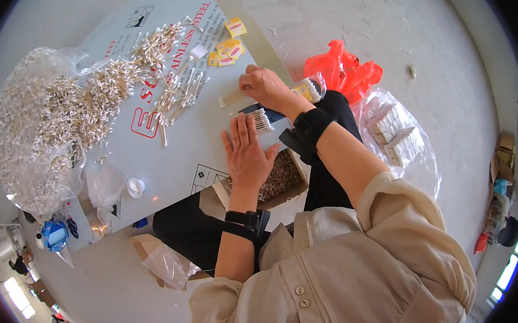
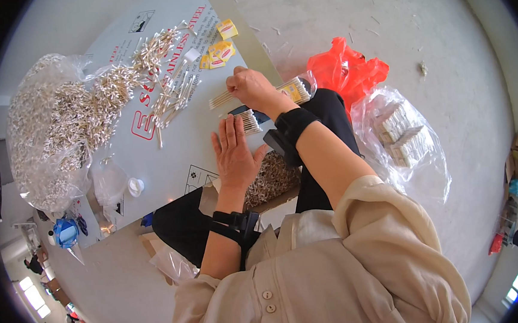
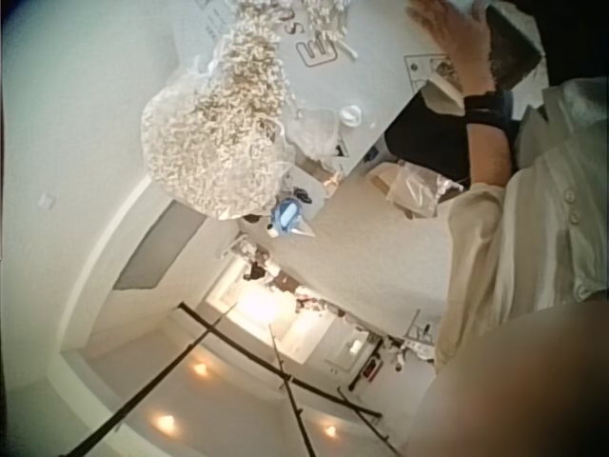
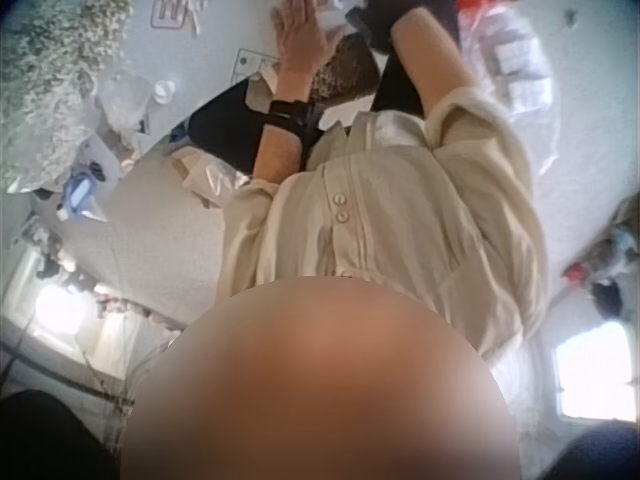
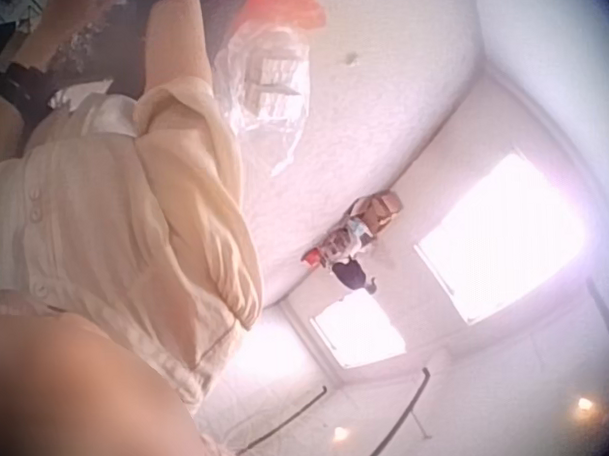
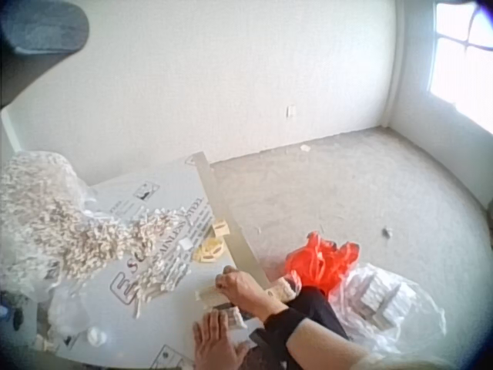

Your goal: Packaging wooden sticks into small plastic bags and sealing them.

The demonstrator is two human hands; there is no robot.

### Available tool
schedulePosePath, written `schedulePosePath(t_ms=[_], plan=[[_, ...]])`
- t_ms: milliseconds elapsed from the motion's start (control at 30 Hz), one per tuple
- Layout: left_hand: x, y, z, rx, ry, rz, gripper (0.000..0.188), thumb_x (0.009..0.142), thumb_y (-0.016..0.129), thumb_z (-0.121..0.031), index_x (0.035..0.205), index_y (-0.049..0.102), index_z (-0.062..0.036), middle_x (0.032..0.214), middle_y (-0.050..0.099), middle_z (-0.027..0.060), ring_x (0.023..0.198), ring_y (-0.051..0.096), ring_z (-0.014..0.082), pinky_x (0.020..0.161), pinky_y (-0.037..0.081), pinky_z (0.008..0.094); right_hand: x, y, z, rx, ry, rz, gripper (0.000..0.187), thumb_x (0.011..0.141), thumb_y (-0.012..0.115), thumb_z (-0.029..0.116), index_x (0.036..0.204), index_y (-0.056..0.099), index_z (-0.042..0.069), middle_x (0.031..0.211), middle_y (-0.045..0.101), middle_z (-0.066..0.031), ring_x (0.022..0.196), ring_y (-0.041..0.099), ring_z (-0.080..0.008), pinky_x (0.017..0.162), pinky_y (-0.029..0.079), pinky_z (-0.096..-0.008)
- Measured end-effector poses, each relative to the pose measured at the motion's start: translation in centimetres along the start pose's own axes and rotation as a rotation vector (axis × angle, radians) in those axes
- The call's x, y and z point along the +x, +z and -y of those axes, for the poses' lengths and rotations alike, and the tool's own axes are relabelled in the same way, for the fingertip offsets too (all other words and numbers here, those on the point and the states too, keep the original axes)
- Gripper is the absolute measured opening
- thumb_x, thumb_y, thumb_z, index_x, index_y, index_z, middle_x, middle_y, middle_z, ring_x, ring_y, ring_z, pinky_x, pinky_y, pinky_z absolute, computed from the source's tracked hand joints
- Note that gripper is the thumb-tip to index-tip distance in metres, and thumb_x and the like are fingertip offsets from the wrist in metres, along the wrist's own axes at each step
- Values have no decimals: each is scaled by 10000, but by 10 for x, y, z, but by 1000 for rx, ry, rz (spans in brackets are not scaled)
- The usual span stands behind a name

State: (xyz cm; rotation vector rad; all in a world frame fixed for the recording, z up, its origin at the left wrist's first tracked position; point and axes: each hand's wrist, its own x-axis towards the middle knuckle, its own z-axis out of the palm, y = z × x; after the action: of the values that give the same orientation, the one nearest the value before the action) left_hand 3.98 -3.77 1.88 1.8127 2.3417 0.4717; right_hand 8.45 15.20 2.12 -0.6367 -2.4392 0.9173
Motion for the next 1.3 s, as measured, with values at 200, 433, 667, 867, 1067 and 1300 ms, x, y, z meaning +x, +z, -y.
schedulePosePath(t_ms=[200,433,667,867,1067,1300], plan=[[-3,6,1,-21,-56,-60,829,831,646,-420,1453,290,-4,1503,298,158,1416,218,357,1153,131,529,-27,16,28,176,113,-425,61,780,625,25,834,649,37,840,596,-139,783,607,-344,675,489,-404],[-1,4,3,8,-55,-71,751,862,614,-384,1435,323,4,1468,345,165,1393,250,368,1144,150,529,-56,22,28,126,204,-368,75,787,656,48,861,670,49,851,610,-113,763,615,-317,674,494,-384],[2,9,1,11,-10,-115,693,900,567,-356,1435,319,9,1444,354,190,1364,276,394,1137,171,522,-9,7,14,-80,48,-165,60,764,648,69,816,641,40,838,583,-134,774,614,-342,683,506,-411],[10,1,14,-686,-177,-468,522,985,462,-254,1404,350,37,1432,355,219,1358,298,374,1121,239,464,-60,12,47,376,445,-440,129,894,558,27,994,630,-12,956,612,-131,875,622,-265,784,494,-342],[35,15,15,-1161,-279,-645,451,1022,397,-271,1330,458,53,1351,465,199,1261,453,295,1088,338,398,-85,49,52,713,301,-601,288,996,482,134,1230,546,-22,1333,516,-151,1265,465,-260,1070,337,-335],[45,30,-1,-1335,-321,-666,466,1028,389,-304,1303,478,62,1302,508,189,1219,494,274,1073,370,386,-78,45,43,691,301,-598,284,998,471,125,1234,551,-11,1333,526,-159,1249,487,-262,1059,354,-334]])
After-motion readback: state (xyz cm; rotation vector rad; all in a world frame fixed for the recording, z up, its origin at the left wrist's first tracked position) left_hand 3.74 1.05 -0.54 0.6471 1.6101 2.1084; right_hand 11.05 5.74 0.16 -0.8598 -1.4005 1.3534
